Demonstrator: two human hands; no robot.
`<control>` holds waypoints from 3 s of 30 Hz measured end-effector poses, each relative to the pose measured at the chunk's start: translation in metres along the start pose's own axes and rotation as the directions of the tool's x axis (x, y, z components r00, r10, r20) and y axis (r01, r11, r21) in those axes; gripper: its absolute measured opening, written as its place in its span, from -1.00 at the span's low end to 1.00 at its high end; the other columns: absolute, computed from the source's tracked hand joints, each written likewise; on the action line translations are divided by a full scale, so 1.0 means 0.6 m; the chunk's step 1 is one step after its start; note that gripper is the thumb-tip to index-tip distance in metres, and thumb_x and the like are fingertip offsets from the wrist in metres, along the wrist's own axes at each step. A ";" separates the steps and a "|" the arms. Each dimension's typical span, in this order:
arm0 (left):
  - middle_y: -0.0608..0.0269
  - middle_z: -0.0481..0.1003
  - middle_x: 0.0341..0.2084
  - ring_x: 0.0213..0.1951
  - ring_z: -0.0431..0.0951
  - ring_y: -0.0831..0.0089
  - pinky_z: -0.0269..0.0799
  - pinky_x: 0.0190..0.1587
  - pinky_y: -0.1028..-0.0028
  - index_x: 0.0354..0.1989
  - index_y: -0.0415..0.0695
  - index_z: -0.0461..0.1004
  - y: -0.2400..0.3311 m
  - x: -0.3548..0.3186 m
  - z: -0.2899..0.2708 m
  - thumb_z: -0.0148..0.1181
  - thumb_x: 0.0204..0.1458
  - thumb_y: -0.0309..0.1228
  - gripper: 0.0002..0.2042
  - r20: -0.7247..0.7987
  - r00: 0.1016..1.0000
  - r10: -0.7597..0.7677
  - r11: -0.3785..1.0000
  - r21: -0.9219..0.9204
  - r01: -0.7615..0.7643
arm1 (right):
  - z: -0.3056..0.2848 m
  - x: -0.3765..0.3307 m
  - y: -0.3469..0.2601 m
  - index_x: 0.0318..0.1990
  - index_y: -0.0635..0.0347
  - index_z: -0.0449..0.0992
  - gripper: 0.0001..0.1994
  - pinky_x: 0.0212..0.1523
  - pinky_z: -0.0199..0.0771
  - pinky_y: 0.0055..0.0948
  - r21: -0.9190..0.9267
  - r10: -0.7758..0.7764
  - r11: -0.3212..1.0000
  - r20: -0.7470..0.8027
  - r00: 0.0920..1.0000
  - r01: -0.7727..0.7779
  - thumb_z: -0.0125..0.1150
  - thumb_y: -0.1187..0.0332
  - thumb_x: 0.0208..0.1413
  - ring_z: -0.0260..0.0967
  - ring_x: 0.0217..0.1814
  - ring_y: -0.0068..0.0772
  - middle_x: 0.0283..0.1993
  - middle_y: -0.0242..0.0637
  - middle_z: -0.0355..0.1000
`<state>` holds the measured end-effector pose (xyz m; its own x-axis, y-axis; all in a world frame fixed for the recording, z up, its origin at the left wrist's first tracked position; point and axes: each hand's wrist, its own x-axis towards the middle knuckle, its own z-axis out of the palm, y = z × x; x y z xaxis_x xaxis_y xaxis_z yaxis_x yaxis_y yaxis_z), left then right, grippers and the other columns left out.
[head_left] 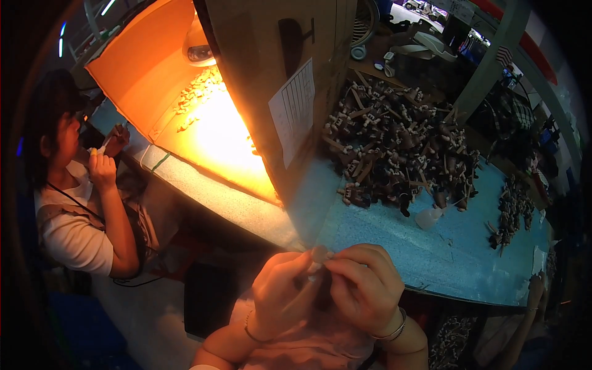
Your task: The person assembles figurines by taking components from a lighted box and the table, applying adhesive from a squeeze bottle, and attaching the parts together by hand.
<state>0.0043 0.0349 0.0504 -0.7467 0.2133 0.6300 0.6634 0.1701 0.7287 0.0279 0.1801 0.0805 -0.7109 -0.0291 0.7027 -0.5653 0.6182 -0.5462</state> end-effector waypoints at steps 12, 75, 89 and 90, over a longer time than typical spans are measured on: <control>0.22 0.40 -0.39 -0.34 0.43 0.60 0.37 -0.27 0.64 -0.22 -0.27 0.27 -0.003 -0.014 0.006 0.10 -0.05 -0.70 -0.77 0.130 0.920 -0.369 0.865 -0.314 0.391 | -0.018 0.016 -0.009 -0.22 0.29 0.41 -0.65 -0.27 0.38 -0.37 -0.052 0.112 0.993 0.263 0.958 -0.102 0.20 0.60 -0.31 0.31 -0.24 -0.16 -0.24 -0.13 0.31; 0.09 0.48 -0.16 -0.16 0.35 0.44 0.19 -0.03 0.44 0.13 -0.31 0.06 -0.011 0.016 0.025 0.47 -0.38 -0.15 -0.08 0.233 0.966 0.115 0.993 -0.035 -0.110 | 0.025 -0.067 -0.001 -0.04 0.28 0.17 -0.25 -0.03 0.20 -0.50 0.927 0.713 0.061 0.219 0.666 -0.370 0.41 -0.04 -0.26 0.22 -0.12 -0.46 -0.21 -0.28 0.25; 0.17 0.48 -0.17 -0.29 0.45 0.26 0.25 -0.23 0.31 0.11 -0.15 0.22 0.026 0.041 0.021 0.32 -0.40 -0.50 -0.27 0.456 0.877 0.150 0.989 -0.076 -0.129 | -0.054 -0.089 0.036 -0.01 0.24 0.26 -0.38 -0.11 0.25 -0.45 0.581 0.317 0.736 0.156 0.935 -0.347 0.42 0.44 -0.32 0.24 -0.10 -0.34 -0.15 -0.21 0.32; 0.17 0.48 -0.17 -0.29 0.45 0.26 0.25 -0.23 0.31 0.11 -0.15 0.22 0.030 0.043 0.023 0.32 -0.40 -0.50 -0.27 0.462 0.874 0.149 0.989 -0.078 -0.127 | -0.061 -0.082 0.027 -0.01 0.24 0.26 -0.38 -0.11 0.25 -0.45 0.582 0.323 0.735 0.153 0.934 -0.349 0.42 0.44 -0.32 0.24 -0.10 -0.34 -0.15 -0.21 0.32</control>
<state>-0.0022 0.0569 0.0760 -0.5316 0.6562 0.5355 0.7474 0.0660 0.6611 0.0692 0.2202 0.0536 -0.9104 0.0521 0.4104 -0.4106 0.0074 -0.9118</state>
